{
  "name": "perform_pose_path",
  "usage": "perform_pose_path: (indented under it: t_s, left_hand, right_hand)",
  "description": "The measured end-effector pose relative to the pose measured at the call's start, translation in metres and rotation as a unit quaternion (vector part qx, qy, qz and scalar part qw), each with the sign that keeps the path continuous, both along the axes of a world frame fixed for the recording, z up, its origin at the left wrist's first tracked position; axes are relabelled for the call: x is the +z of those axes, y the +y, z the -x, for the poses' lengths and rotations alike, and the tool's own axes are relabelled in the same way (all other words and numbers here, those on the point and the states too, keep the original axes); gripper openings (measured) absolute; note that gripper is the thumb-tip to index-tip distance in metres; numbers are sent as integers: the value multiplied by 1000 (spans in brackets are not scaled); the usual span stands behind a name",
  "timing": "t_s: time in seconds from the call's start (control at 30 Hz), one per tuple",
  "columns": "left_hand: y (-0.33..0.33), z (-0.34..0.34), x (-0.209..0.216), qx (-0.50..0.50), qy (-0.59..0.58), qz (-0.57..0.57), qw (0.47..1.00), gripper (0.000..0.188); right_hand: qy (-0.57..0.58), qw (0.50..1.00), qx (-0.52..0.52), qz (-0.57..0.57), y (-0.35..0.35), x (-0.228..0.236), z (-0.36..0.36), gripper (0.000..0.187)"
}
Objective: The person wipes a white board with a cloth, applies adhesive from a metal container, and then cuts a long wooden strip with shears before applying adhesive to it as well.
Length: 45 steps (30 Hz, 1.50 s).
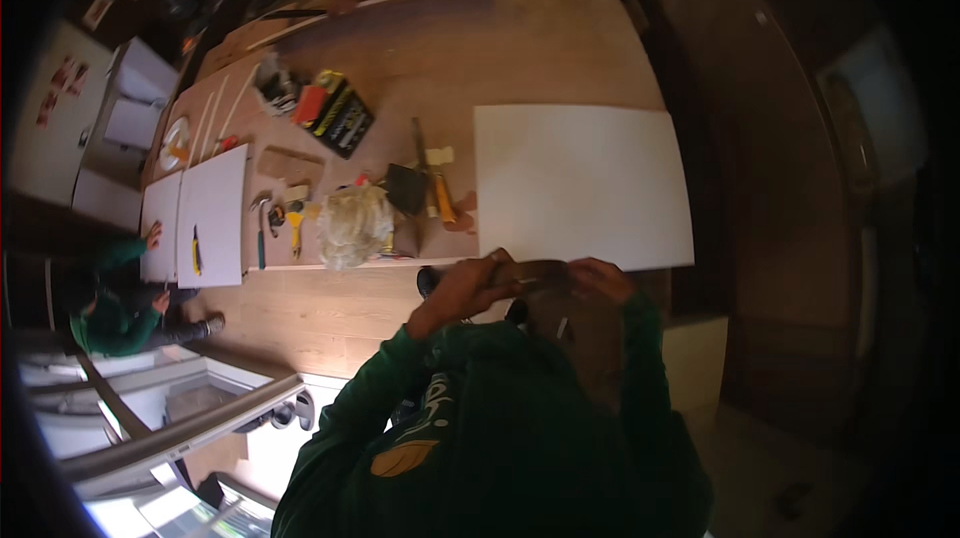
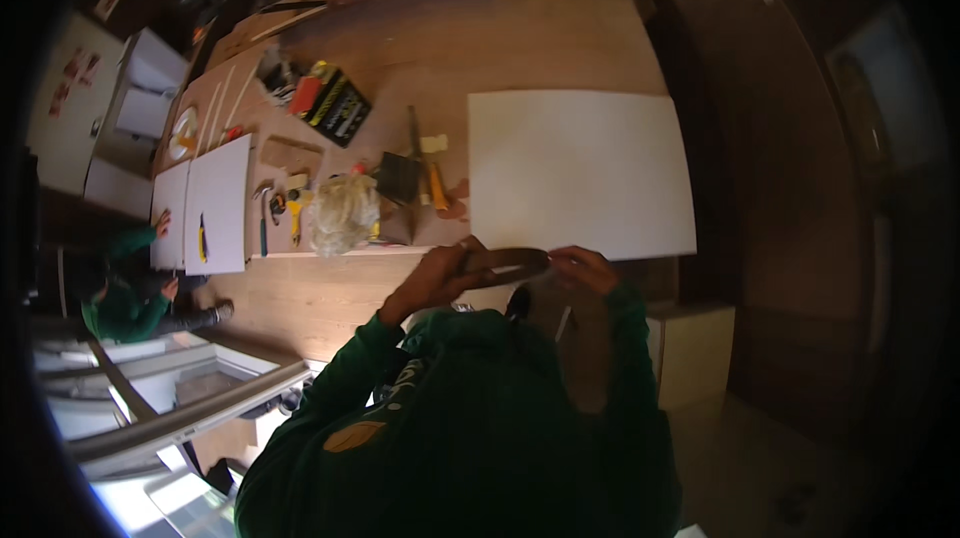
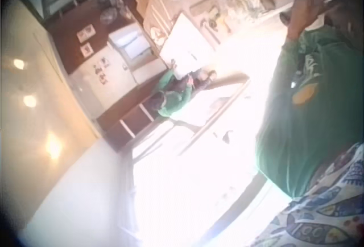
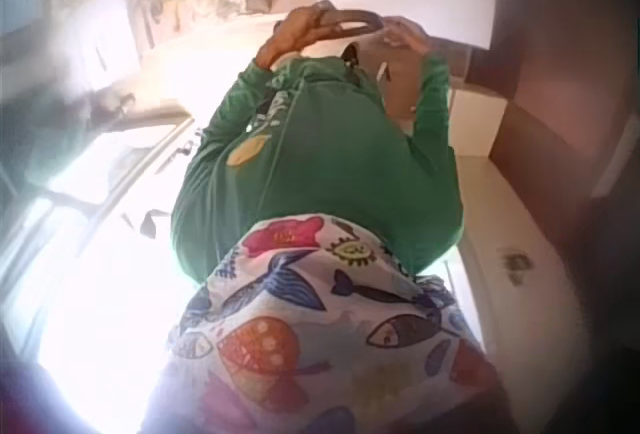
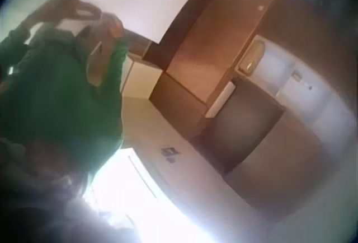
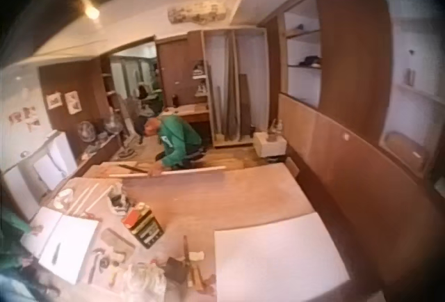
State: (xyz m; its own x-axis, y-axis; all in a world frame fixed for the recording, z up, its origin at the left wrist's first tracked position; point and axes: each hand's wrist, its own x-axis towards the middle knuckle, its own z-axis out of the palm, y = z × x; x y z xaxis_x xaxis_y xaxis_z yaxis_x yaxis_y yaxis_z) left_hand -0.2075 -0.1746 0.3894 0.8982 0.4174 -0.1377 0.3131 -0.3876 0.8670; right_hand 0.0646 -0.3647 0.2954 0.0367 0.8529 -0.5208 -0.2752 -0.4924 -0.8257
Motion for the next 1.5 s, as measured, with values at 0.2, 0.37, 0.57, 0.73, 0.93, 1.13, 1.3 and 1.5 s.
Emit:
perform_pose_path:
  t_s: [0.2, 0.37, 0.57, 0.73, 0.93, 1.13, 1.3, 1.5]
  left_hand:
    - [-32, 16, 7, 149, 9, 127, 981, 30]
    - [-35, 45, 12, 142, 26, 166, 976, 29]
    - [-29, 136, 11, 120, 30, 139, 982, 45]
    - [-22, 212, 10, 164, 35, 197, 966, 54]
    - [11, 335, 6, 208, -33, 271, 939, 45]
    - [38, 483, -16, 310, -93, 322, 889, 26]
    - [47, 550, -25, 391, -97, 297, 865, 26]
    - [56, 558, -30, 340, -66, 387, 855, 27]
  right_hand:
    - [36, 998, -25, -45, 22, -16, 19, 33]
    - [125, 982, -110, -84, 30, -34, 40, 23]
    - [162, 968, -122, -149, 77, 1, 70, 20]
    - [41, 967, -36, -248, 158, 92, 125, 18]
    - [-34, 963, 14, -268, 280, 126, 258, 15]
    - [4, 955, 51, -291, 377, 144, 390, 16]
    - [-54, 941, 21, -332, 426, 150, 424, 15]
    - [-65, 953, 0, -297, 430, 130, 409, 18]
